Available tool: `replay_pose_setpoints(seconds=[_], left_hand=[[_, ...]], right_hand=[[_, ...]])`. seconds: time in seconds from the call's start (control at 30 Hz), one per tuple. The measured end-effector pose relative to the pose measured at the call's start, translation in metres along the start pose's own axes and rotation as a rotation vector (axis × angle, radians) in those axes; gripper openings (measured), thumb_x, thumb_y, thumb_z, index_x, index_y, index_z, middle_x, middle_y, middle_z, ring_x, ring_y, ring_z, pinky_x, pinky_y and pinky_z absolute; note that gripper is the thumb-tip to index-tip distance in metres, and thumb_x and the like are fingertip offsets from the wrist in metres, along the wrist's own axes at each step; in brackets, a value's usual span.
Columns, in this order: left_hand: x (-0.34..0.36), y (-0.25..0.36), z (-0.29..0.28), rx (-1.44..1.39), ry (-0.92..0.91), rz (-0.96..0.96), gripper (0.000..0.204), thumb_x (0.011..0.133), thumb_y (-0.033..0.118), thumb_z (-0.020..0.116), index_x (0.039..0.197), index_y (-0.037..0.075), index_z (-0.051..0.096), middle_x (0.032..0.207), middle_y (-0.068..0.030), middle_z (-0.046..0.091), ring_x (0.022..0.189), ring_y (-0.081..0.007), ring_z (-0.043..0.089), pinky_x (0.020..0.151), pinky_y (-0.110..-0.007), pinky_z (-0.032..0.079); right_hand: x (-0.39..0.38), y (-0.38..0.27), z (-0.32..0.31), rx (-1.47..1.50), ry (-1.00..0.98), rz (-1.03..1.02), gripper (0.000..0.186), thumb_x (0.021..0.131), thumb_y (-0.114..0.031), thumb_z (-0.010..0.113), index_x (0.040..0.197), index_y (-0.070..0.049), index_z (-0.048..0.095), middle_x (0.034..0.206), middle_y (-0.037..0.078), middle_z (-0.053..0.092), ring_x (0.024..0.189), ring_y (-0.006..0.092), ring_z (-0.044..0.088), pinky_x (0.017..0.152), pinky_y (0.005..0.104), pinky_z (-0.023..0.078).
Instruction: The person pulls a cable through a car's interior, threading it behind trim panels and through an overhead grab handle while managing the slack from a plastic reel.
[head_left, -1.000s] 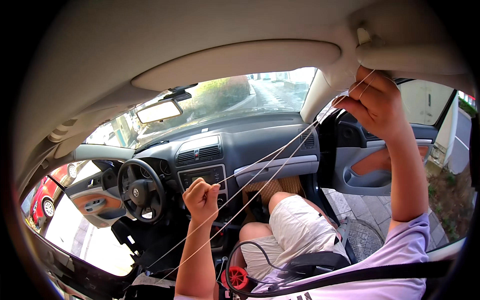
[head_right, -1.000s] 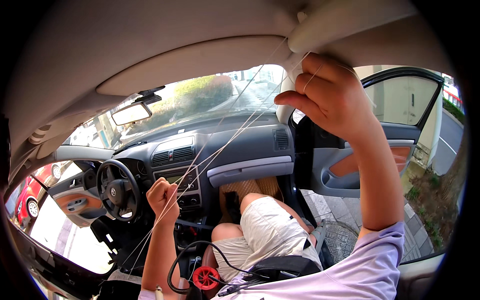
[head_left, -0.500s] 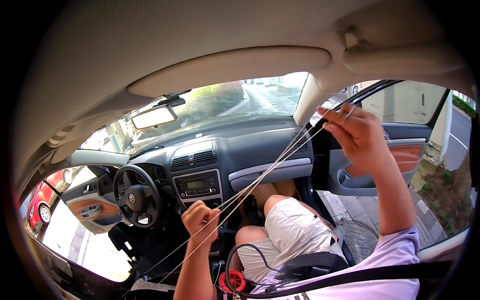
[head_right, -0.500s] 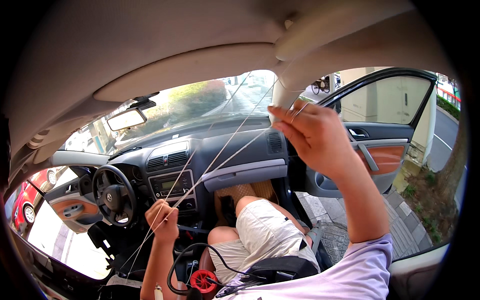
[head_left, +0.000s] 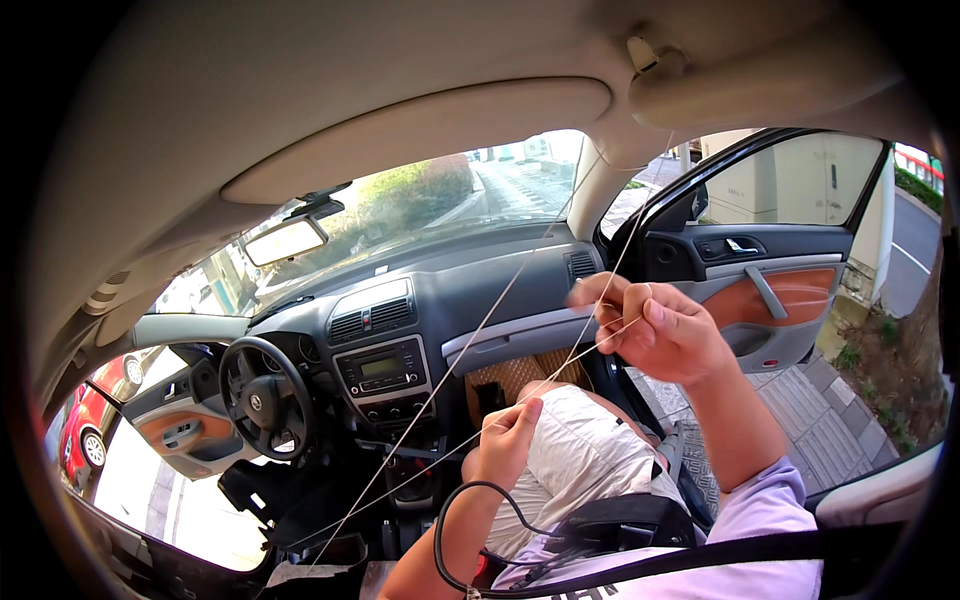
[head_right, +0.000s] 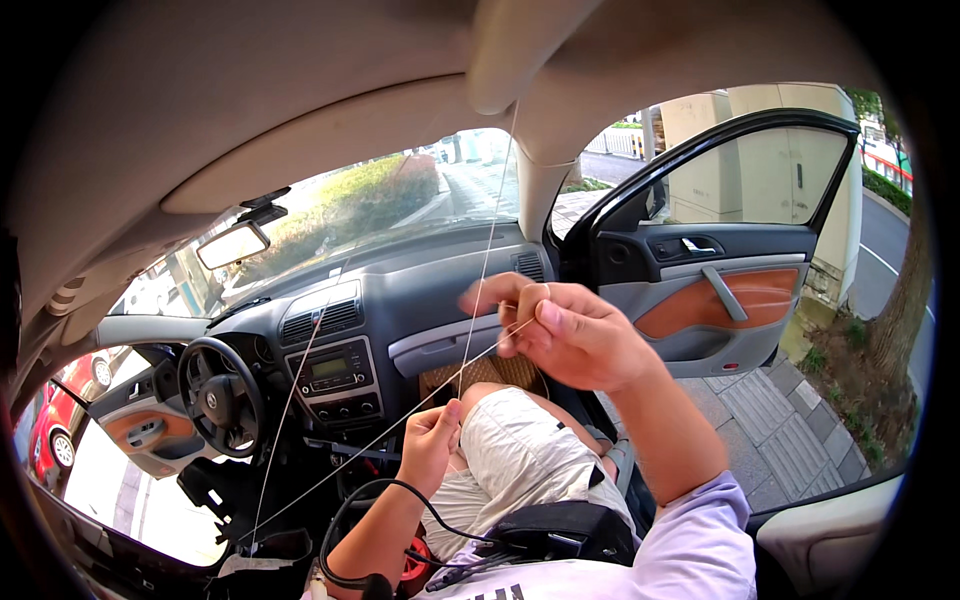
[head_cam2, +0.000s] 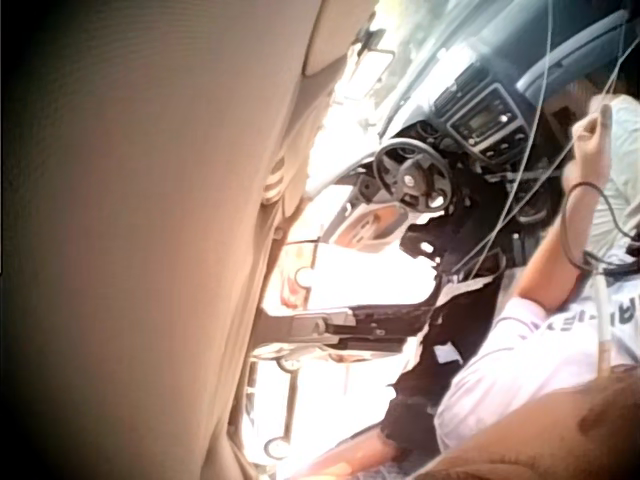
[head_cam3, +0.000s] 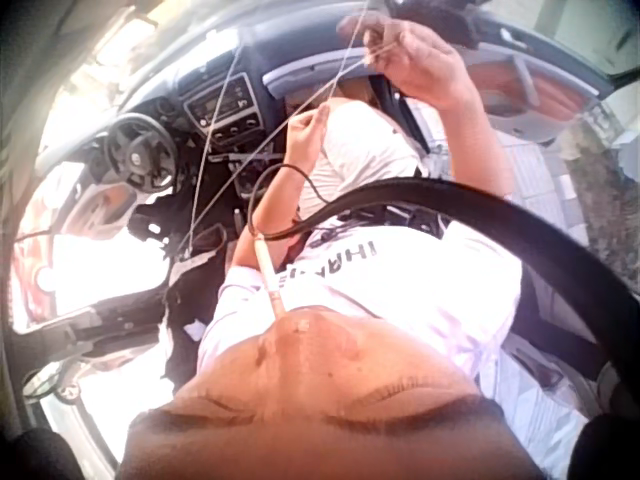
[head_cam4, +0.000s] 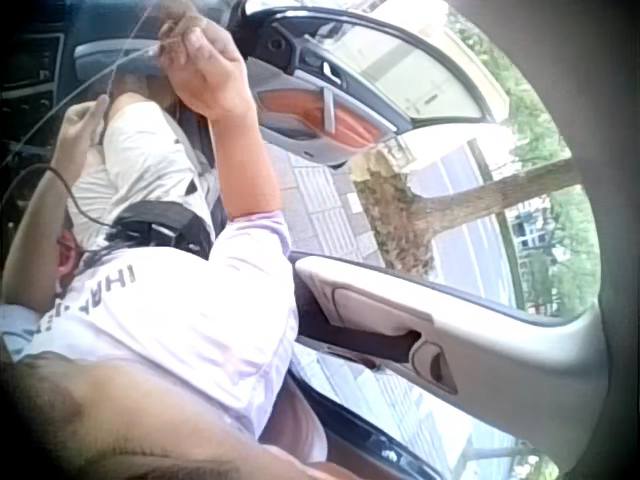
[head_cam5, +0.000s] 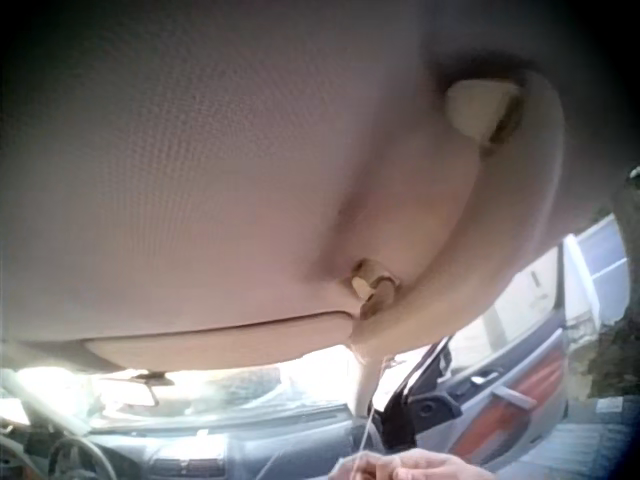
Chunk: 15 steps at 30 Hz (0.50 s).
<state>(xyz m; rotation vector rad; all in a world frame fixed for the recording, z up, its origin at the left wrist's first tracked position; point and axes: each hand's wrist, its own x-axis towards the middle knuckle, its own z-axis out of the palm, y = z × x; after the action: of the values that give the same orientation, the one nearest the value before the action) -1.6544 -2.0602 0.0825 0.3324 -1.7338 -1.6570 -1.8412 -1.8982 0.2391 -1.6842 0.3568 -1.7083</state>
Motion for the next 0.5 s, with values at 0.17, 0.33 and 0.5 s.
replay_pose_setpoints(seconds=[0.17, 0.33, 0.5], left_hand=[[-0.009, 0.009, -0.012, 0.029, 0.028, -0.002, 0.050, 0.108, 0.039, 0.062, 0.068, 0.013, 0.047, 0.062, 0.0093, 0.037, 0.054, -0.0022, 0.030, 0.049, -0.025, 0.020], [-0.014, 0.023, -0.032, -0.061, -0.010, 0.002, 0.036, 0.106, 0.028, 0.069, 0.078, 0.004, 0.070, 0.066, 0.0122, 0.045, 0.058, 0.0006, 0.034, 0.052, -0.023, 0.023], [-0.034, 0.044, -0.039, -0.109, 0.039, -0.039, 0.046, 0.104, 0.032, 0.071, 0.068, 0.011, 0.049, 0.062, 0.0074, 0.036, 0.052, -0.0040, 0.032, 0.049, -0.026, 0.019]], right_hand=[[0.016, 0.010, 0.033, 0.231, 0.070, 0.137, 0.040, 0.111, -0.034, 0.050, 0.082, -0.007, 0.055, 0.110, 0.023, 0.065, 0.091, 0.0173, 0.059, 0.083, 0.0320, 0.055], [0.027, 0.019, 0.012, 0.212, -0.022, 0.154, 0.039, 0.108, -0.038, 0.055, 0.080, -0.011, 0.048, 0.076, 0.007, 0.056, 0.079, 0.0163, 0.051, 0.071, 0.0285, 0.049], [0.031, 0.032, 0.008, 0.054, -0.112, -0.004, 0.028, 0.100, -0.021, 0.063, 0.082, -0.013, 0.043, 0.080, 0.002, 0.046, 0.072, 0.0108, 0.038, 0.069, 0.0242, 0.041]])
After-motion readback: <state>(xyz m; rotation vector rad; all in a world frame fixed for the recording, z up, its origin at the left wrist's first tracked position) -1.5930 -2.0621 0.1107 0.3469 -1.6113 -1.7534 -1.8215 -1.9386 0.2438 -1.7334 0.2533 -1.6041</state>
